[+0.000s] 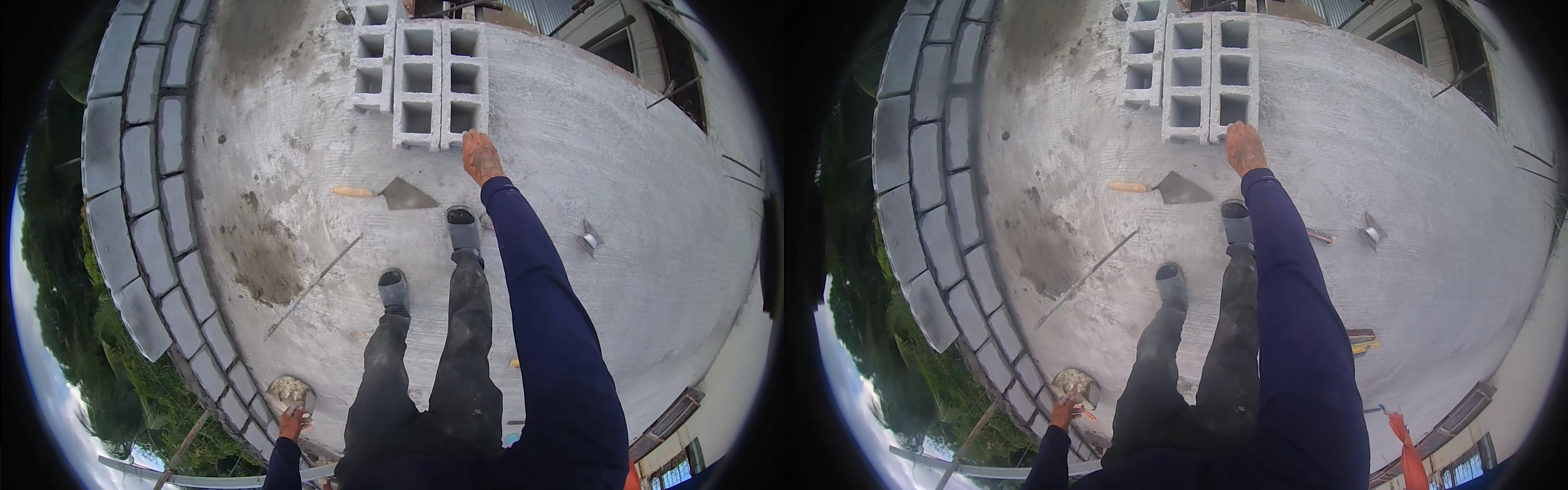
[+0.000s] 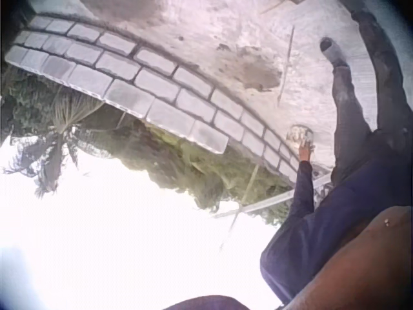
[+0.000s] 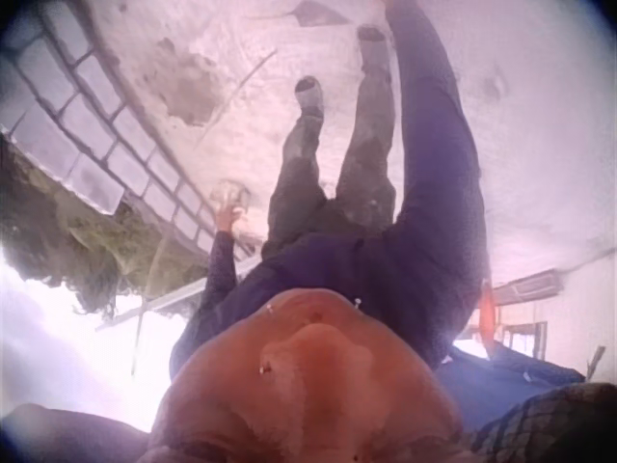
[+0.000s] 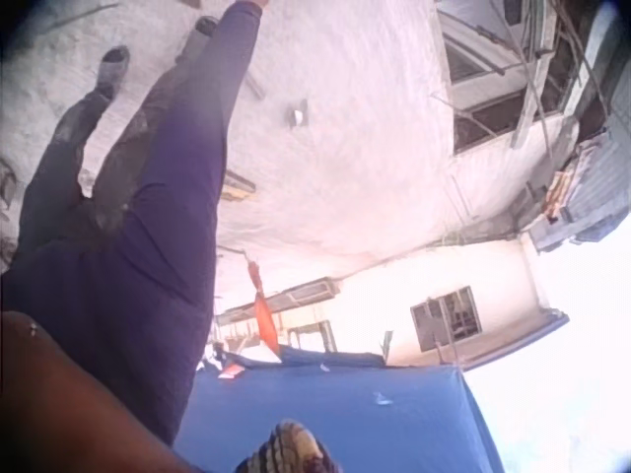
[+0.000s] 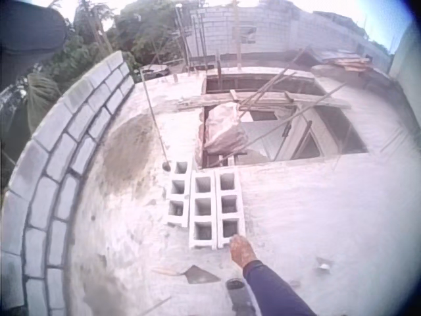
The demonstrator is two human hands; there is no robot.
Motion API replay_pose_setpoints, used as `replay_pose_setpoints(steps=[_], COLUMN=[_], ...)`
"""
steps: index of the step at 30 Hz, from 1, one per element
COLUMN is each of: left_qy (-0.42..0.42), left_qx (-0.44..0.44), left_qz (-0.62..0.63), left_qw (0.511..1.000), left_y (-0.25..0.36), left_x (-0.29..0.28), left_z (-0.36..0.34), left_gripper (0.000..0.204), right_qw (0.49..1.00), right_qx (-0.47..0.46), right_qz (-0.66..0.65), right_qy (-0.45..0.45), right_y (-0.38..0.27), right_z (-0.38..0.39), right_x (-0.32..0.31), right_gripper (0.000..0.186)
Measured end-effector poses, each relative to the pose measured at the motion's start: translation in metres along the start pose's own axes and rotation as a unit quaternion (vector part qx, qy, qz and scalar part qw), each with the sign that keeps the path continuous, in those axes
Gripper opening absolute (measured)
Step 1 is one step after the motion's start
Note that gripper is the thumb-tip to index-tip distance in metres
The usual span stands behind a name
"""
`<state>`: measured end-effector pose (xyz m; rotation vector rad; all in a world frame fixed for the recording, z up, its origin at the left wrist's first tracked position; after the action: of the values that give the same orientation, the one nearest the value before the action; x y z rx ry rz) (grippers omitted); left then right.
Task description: The person lifts and places hollow concrete blocks onto a wall on a rooftop. They align each block with the existing row and adjust its position by hand. Another worker is visible nearby.
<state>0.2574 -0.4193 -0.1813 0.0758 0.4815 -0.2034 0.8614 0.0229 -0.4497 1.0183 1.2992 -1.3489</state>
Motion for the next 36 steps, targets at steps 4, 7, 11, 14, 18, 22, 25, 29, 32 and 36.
replay_pose_setpoints(steps=[4, 7, 11, 14, 18, 22, 25, 29, 32, 36], left_qy=[0.003, -0.084, -0.135, -0.094, -0.075, -0.088, -0.135, -0.123, -0.068, -0.031], left_qx=[-0.118, -0.13, -0.204, -0.183, -0.156, -0.186, -0.17, -0.123, -0.109, -0.092], left_qz=[-0.006, -0.112, 0.03, 0.05, 0.041, 0.05, 0.04, 0.036, 0.021, -0.004], left_qw=[0.993, 0.982, 0.969, 0.977, 0.984, 0.977, 0.975, 0.984, 0.992, 0.995], left_y=[-0.064, -0.076, -0.05, -0.016, -0.001, -0.014, -0.008, 0.009, 0.014, 0.006], left_x=[0.046, 0.091, 0.136, 0.138, 0.127, 0.14, 0.169, 0.179, 0.159, 0.125], left_z=[0.053, 0.088, 0.102, 0.089, 0.085, 0.082, 0.074, 0.079, 0.087, 0.089], left_gripper=[0.036, 0.033, 0.037, 0.038, 0.037, 0.035, 0.036, 0.039, 0.04, 0.039], right_qw=[0.992, 0.989, 0.984, 0.983, 0.966, 0.934, 0.955, 0.966, 0.966, 0.972], right_qx=[-0.051, -0.055, -0.074, -0.1, -0.13, -0.2, 0.072, 0.165, 0.167, 0.136], right_qz=[0.003, -0.025, -0.033, -0.03, -0.018, 0.016, -0.124, 0.011, 0.066, 0.02], right_qy=[-0.117, -0.132, -0.156, -0.148, -0.224, -0.294, -0.258, -0.199, -0.186, -0.191], right_y=[0.012, 0.017, 0.027, 0.05, 0.111, 0.144, 0.158, 0.137, 0.146, 0.169], right_z=[-0.043, -0.052, -0.057, -0.043, 0.013, 0.064, 0.063, 0.071, 0.073, 0.069], right_x=[0.066, 0.086, 0.091, 0.08, 0.062, 0.044, 0.053, 0.078, 0.093, 0.072], right_gripper=[0.01, 0.007, 0.007, 0.006, 0.007, 0.05, 0.08, 0.054, 0.042, 0.042])
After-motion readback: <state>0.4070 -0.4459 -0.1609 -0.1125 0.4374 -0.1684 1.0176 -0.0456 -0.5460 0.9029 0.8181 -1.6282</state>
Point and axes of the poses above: each hand's wrist, its own z-axis away from the middle knuckle, its own x-axis out of the palm, y = z × x, the point moved 7 cm from there along -z, towards the middle knuckle, and after that the axes turned 2 degrees about x, right-handed, at the moved point
